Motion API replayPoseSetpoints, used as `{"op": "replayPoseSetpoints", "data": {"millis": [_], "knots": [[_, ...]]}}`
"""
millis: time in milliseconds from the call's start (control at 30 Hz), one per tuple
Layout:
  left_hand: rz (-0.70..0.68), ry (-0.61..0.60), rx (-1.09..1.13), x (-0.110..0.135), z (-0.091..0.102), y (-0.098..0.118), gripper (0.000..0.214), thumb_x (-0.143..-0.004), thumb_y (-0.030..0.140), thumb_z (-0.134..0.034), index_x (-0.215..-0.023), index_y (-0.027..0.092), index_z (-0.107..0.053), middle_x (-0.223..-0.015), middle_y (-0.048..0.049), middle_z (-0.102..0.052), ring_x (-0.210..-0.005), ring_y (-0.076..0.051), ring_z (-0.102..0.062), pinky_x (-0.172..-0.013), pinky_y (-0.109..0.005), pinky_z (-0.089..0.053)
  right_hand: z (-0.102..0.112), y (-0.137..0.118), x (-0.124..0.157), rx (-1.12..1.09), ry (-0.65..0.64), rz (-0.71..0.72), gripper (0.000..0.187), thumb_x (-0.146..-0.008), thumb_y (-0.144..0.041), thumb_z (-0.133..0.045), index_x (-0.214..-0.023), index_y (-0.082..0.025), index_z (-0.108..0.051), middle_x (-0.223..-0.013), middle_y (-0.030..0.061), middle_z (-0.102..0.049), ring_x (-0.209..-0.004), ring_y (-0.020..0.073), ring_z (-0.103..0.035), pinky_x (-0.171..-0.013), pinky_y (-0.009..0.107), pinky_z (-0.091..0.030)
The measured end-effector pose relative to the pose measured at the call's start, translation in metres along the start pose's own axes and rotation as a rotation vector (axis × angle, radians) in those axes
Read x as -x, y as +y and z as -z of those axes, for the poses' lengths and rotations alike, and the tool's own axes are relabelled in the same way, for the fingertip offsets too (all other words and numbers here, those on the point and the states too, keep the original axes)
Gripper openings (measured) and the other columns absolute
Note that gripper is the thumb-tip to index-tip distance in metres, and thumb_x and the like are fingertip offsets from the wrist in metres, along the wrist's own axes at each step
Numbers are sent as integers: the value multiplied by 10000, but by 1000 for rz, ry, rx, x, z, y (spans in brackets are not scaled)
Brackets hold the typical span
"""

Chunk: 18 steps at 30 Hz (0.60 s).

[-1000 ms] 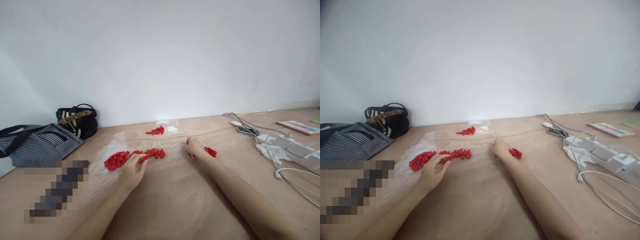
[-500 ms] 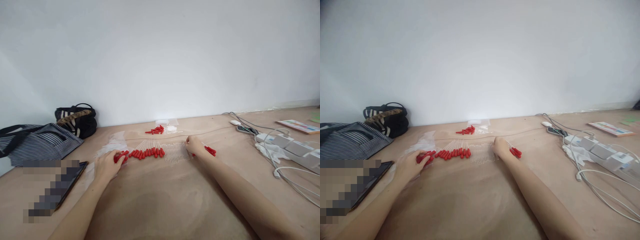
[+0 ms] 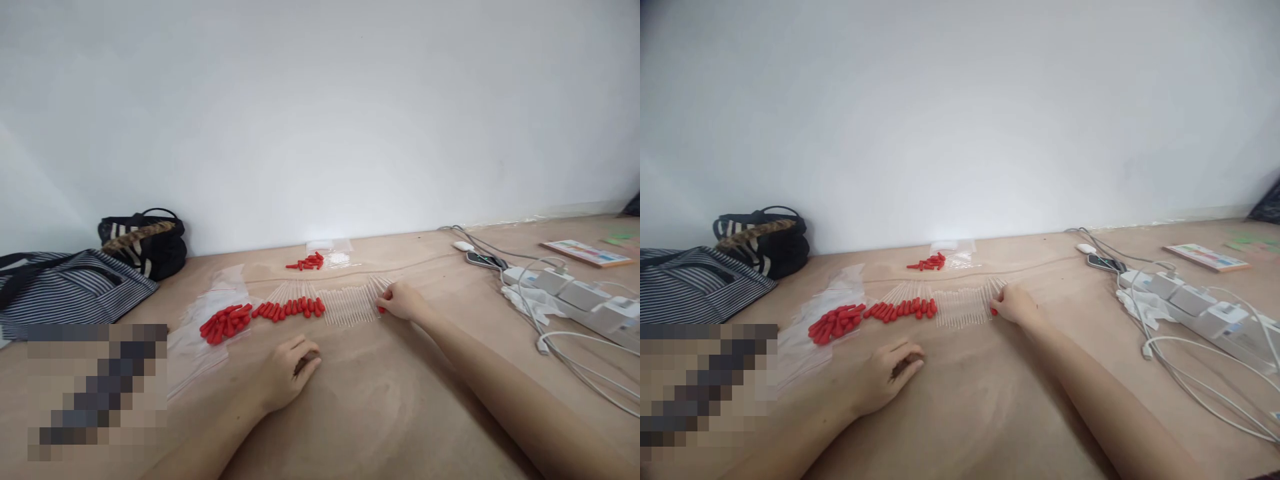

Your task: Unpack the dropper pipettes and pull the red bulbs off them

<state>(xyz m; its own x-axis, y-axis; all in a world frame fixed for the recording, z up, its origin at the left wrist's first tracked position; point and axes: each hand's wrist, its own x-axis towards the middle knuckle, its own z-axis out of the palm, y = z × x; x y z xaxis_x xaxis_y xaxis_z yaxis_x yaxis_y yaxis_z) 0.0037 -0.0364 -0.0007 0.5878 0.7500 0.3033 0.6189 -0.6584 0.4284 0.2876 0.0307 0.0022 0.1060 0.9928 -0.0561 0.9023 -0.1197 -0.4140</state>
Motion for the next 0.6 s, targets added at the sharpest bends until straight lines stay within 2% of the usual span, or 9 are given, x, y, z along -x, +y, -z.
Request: {"op": "replayPoseSetpoints", "data": {"millis": [100, 267, 433, 500, 600], "knots": [[15, -19, 51, 0, -1, 3, 123, -800, 201, -455, -807, 191, -578, -725, -7, -576, -610, -110, -543, -559, -207, -433, -3, -7, -1, 23, -11, -19, 235, -680, -322, -547, -516, -165, -606, -515, 40, -583, -494, 136, -538, -470, 223, -307], [24, -29, 59, 0, 3, 1, 141, -806, 208, -447, -796, 191, -587, -724, -8, -573, -618, -112, -534, -584, -215, -435, -2, -13, -8, 29, 13, -64, 142, -625, -252, -558, -551, -141, -609, -608, 94, -613, -550, 177, -560, -491, 243, -327], [49, -14, 95, -1, -1, 2, 145, -806, 222, -454, -777, 183, -591, -704, -7, -568, -600, -108, -519, -567, -214, -434, 5, -16, 7, -65, 3, -39, 260, -695, -293, -481, -512, -143, -589, -477, 27, -517, -456, 114, -479, -440, 213, -288], [105, 20, 146, -3, -4, 4, 151, -811, 252, -459, -799, 188, -595, -684, 0, -571, -590, -108, -520, -558, -217, -440, 3, -22, 22, -188, -5, 19, 301, -733, -340, -447, -557, -155, -605, -479, -6, -493, -443, 86, -440, -434, 196, -287], [184, 66, 298, -9, -12, 10, 199, -806, 285, -478, -953, 191, -575, -746, -10, -612, -651, -122, -564, -607, -242, -476, -13, -38, 49, -661, -52, 216, 344, -744, -411, -459, -577, -147, -604, -519, -15, -492, -473, 74, -406, -453, 189, -305]]}}
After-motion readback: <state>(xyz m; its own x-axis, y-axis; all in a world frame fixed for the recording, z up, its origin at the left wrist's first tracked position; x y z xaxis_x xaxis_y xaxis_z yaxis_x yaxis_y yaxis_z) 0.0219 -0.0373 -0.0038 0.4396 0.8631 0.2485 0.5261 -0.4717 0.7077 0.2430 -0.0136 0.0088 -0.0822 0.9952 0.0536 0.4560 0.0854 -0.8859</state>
